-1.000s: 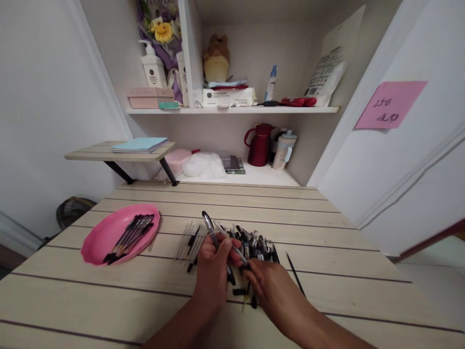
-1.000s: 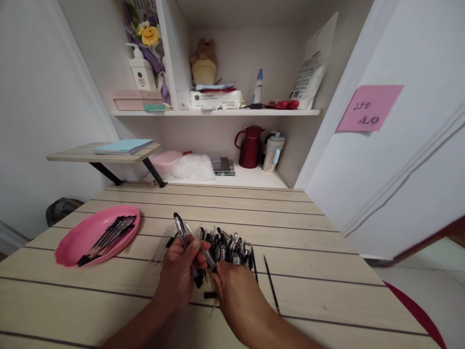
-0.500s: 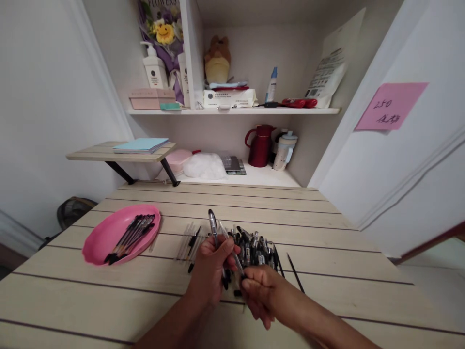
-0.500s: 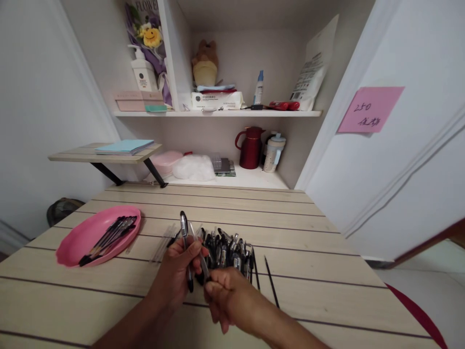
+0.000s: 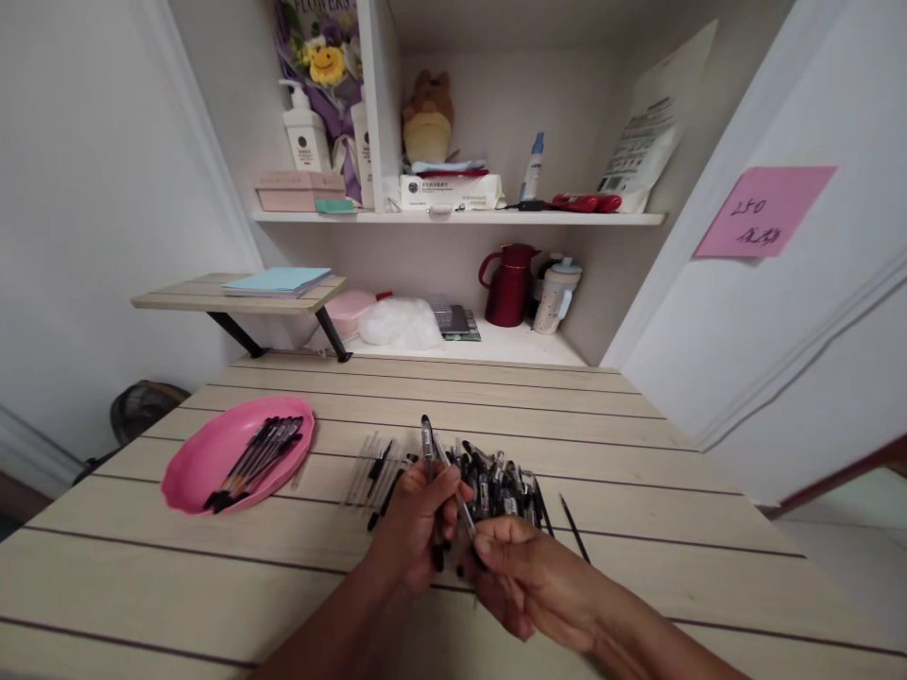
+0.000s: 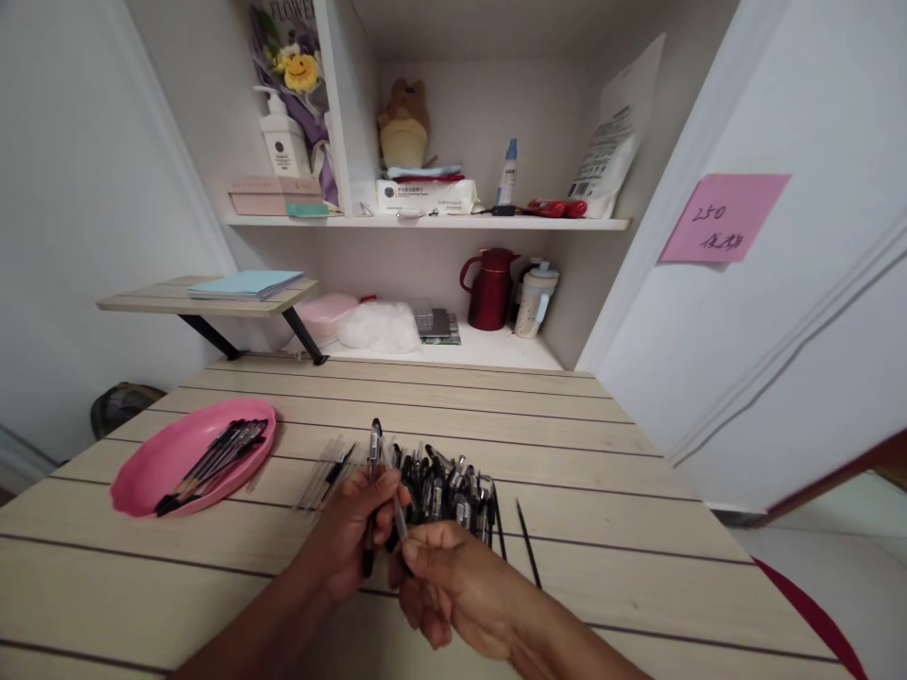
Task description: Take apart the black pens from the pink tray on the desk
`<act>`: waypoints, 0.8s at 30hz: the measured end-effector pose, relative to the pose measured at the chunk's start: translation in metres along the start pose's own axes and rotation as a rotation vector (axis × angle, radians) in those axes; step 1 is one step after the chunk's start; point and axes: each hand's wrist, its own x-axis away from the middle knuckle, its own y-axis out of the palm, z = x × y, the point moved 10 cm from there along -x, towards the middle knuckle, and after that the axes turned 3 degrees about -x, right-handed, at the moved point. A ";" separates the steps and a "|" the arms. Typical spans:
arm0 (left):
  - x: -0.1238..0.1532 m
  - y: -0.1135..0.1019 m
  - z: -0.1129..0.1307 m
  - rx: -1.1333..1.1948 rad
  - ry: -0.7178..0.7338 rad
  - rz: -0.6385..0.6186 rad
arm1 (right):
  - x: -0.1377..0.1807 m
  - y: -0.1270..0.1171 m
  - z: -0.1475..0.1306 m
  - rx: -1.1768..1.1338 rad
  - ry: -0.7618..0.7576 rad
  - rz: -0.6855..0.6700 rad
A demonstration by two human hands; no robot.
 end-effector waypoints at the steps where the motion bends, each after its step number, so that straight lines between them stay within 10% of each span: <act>1: 0.000 -0.002 -0.001 -0.006 -0.005 0.011 | -0.001 -0.001 0.001 0.010 -0.002 0.015; 10: 0.000 -0.017 0.006 0.013 0.201 0.263 | 0.014 -0.015 -0.048 0.950 -0.229 0.430; 19: -0.003 0.013 -0.004 0.045 0.021 -0.126 | 0.001 0.004 0.007 -0.106 0.013 -0.050; 24: -0.003 -0.005 0.004 0.034 0.151 0.088 | 0.001 -0.010 -0.004 0.286 -0.021 0.131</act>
